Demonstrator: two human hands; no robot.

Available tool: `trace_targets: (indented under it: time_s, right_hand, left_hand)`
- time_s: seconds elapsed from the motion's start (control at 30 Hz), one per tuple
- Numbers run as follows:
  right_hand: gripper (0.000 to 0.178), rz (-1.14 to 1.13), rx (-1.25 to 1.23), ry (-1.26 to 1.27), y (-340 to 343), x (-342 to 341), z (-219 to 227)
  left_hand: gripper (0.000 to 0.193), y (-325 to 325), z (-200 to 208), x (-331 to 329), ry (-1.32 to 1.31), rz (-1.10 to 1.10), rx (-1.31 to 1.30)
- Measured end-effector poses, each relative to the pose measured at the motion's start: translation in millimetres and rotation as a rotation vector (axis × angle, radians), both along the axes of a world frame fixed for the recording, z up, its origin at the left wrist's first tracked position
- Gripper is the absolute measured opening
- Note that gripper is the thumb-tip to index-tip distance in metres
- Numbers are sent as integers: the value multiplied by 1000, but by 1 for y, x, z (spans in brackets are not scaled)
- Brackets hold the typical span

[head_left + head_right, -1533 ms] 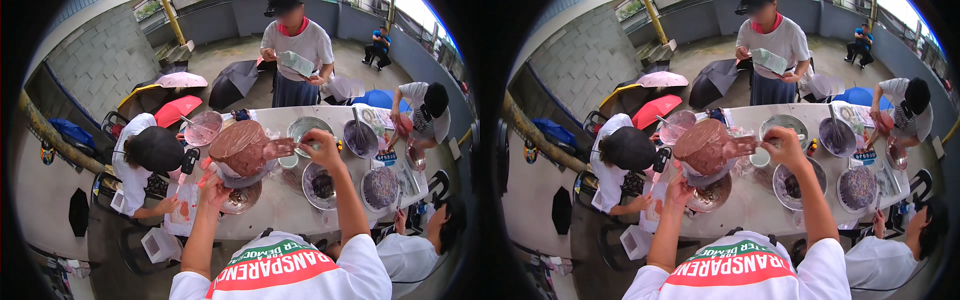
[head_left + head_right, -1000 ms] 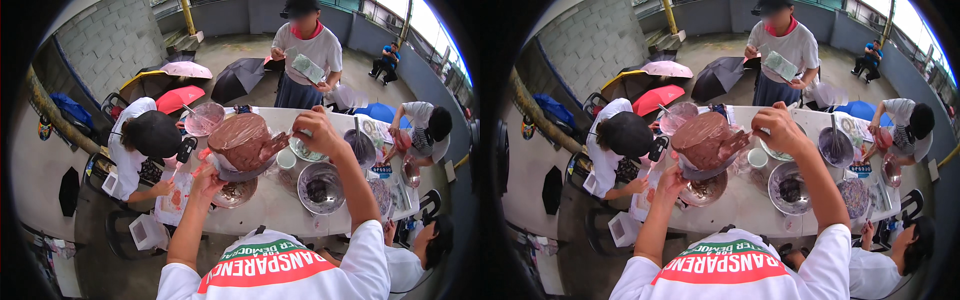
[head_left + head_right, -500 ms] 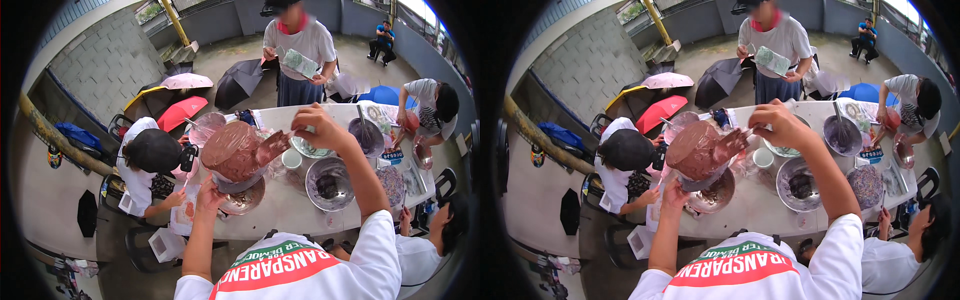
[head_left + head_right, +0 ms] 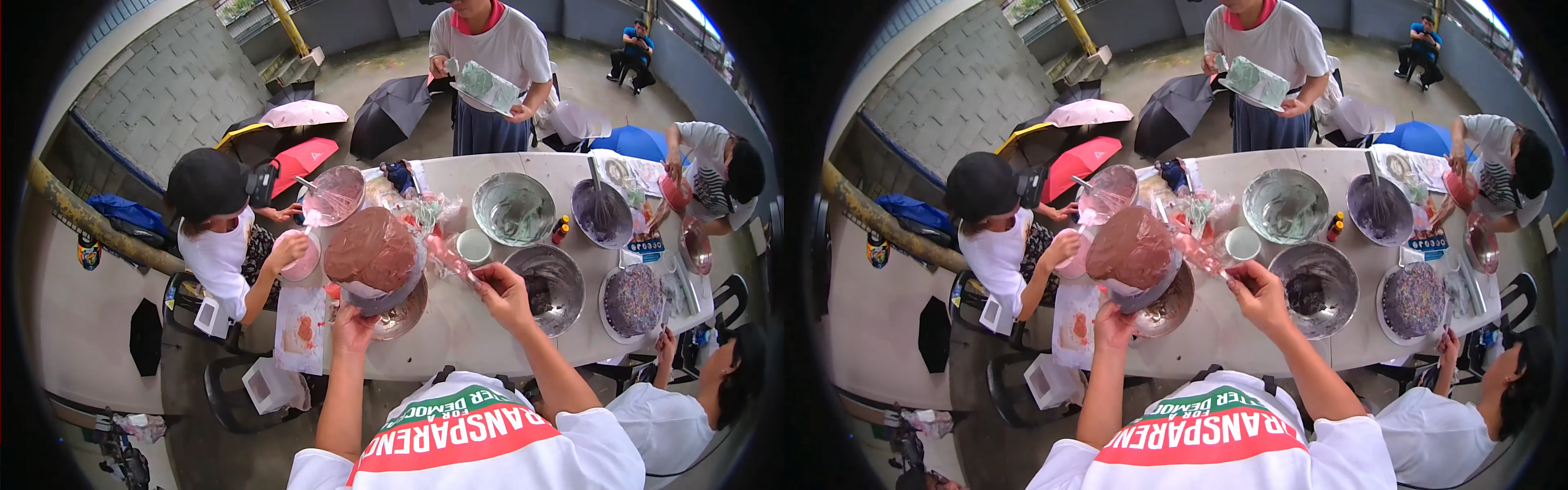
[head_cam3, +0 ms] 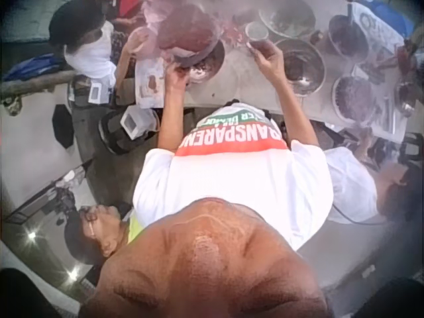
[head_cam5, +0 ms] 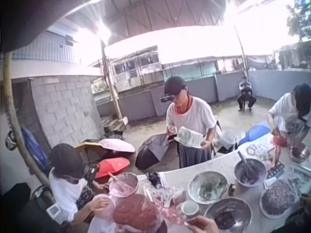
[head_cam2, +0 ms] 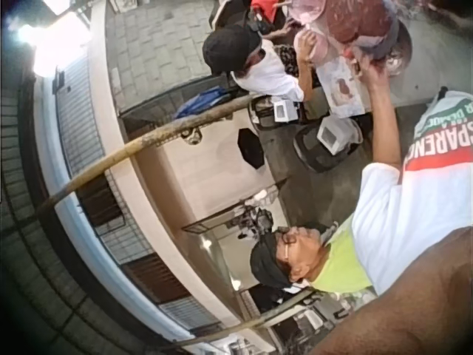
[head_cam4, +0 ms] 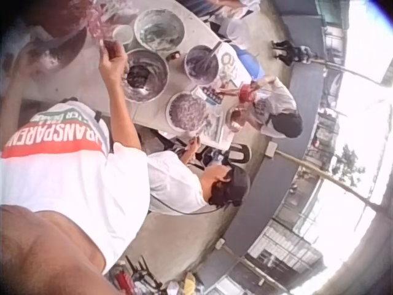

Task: The person frosts a chocolate cake with chocolate icing using a spatula and a turn-table, while others around the table frost different cakes with pink, green, and purple icing.

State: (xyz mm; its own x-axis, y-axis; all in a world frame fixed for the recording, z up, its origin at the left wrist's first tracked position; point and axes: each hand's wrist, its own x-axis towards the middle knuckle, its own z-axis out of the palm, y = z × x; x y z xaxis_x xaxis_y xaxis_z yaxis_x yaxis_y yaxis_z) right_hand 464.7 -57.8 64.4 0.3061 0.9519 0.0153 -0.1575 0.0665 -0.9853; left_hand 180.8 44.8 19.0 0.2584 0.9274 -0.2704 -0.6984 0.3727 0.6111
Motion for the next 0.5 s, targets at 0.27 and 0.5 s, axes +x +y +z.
trace_targets:
  time_s: [0.27,0.5]
  right_hand:
    - [8,139,19,305,6,-9,-25]
    - [6,170,-49,442,9,-32,-32]
  left_hand:
    - [31,-3,3,1,-24,57,-80]
    - [31,-12,-5,-14,-16,82,-43]
